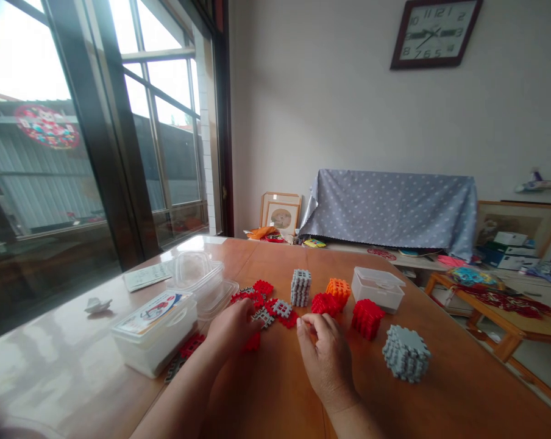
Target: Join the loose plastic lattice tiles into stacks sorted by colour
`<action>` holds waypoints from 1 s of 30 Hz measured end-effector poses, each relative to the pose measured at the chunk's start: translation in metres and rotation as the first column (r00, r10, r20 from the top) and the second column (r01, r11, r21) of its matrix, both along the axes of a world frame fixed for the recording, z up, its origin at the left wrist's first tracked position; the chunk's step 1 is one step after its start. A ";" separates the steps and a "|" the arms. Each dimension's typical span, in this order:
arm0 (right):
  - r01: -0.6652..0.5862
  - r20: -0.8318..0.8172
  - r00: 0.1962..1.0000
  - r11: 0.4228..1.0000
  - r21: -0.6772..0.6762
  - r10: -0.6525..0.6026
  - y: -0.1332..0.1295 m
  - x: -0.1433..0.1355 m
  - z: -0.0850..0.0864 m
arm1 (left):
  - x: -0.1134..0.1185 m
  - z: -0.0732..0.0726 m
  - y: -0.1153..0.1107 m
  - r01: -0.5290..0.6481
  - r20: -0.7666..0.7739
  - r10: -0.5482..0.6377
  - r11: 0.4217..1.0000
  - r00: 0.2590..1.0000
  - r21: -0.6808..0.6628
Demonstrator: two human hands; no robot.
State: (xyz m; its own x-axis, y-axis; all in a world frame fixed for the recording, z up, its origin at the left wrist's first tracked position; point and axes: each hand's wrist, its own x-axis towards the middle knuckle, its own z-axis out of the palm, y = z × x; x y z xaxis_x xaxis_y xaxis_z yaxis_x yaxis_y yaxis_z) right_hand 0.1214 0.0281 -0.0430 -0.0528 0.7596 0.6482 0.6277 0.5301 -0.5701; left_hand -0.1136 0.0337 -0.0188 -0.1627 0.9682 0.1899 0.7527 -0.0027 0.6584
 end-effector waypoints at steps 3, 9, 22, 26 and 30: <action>-0.012 -0.011 1.000 1.000 -0.009 0.012 -0.001 0.000 0.000 | 0.004 -0.001 -0.006 0.078 -0.070 -0.082 0.995 0.994 -0.054; -0.033 -0.040 0.999 0.999 -0.028 0.032 -0.001 -0.002 0.000 | 0.008 -0.002 -0.009 0.104 -0.167 -0.110 0.994 0.980 -0.039; -0.164 -0.024 0.986 0.985 -0.058 0.163 -0.008 -0.014 -0.003 | 0.025 0.009 -0.003 0.214 0.853 -0.050 0.974 0.519 -0.073; -0.163 0.033 0.986 0.986 -0.024 0.164 -0.013 -0.020 0.000 | 0.034 0.005 -0.004 0.273 0.919 -0.040 0.959 0.393 -0.076; -0.128 0.082 0.988 0.991 -0.026 0.130 -0.016 -0.022 0.005 | 0.040 -0.001 0.000 0.270 0.941 -0.030 0.961 0.336 -0.066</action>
State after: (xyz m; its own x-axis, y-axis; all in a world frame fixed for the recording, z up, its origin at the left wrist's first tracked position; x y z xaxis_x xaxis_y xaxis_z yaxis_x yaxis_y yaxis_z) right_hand 0.0997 0.0119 -0.0382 -0.2042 0.7563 0.6216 0.6008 0.5981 -0.5304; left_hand -0.0732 0.0332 -0.0195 0.0353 0.9874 -0.1540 -0.3422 0.1567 0.9265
